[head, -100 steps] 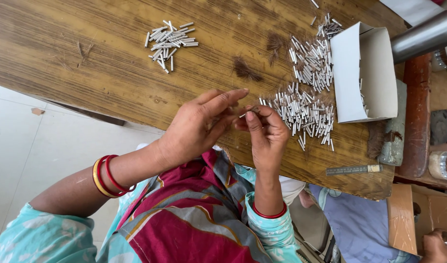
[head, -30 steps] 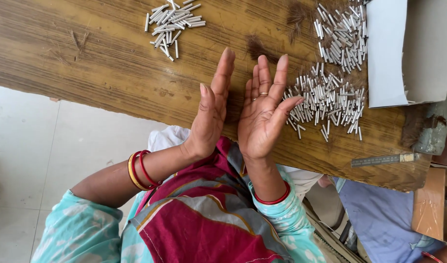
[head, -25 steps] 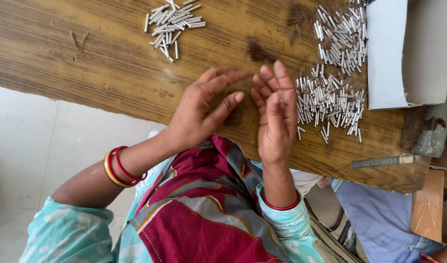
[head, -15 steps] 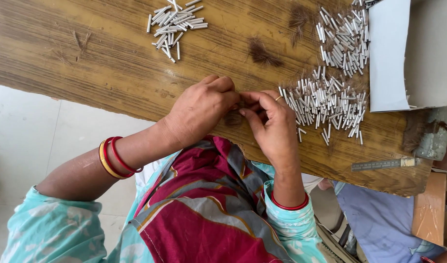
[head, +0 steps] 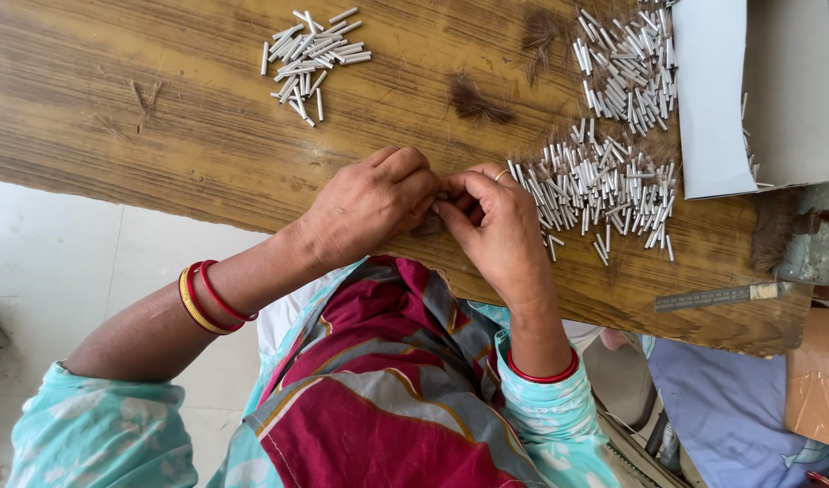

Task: The person sits at a wooden table and repeatedly picks up small white cylindrical objects and thin metal rods. They insert the rods into the cylinders by hand, then place the assembled items into a pile on the table.

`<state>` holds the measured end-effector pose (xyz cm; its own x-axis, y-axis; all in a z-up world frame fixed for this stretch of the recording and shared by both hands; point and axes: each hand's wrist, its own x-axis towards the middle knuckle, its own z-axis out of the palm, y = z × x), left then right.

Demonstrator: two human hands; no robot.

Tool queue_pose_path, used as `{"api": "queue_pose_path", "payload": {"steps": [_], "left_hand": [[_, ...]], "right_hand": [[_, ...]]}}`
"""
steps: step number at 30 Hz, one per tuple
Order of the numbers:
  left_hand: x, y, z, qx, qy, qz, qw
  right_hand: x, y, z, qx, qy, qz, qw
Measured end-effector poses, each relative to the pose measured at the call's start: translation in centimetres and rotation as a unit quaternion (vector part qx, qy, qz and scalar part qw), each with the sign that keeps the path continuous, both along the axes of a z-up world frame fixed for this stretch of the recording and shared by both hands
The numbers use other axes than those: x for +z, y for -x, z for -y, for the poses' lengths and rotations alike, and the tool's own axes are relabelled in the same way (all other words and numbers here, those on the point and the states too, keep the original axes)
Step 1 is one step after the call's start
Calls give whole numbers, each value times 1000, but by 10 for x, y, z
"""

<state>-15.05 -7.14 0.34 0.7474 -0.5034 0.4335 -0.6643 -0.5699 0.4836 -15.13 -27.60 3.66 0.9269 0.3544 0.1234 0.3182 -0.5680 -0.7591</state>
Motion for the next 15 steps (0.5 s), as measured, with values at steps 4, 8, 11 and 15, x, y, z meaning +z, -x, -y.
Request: {"api": "queue_pose_path", "payload": {"steps": [4,8,11,15], "left_hand": [[-2,-1,1,2,-14,-1,1000],[0,1,0,3,13,1,1000],[0,1,0,15,14,1,1000],[15,3,-2,1,91,-48,995]], "right_hand": [[-2,-4,1,-6,26,-3,1000],[-4,-5,1,-10,43,-12,999],[-7,-5,1,-7,22,-4,1000],[-2,-4,1,-9,39,-1,999]]}}
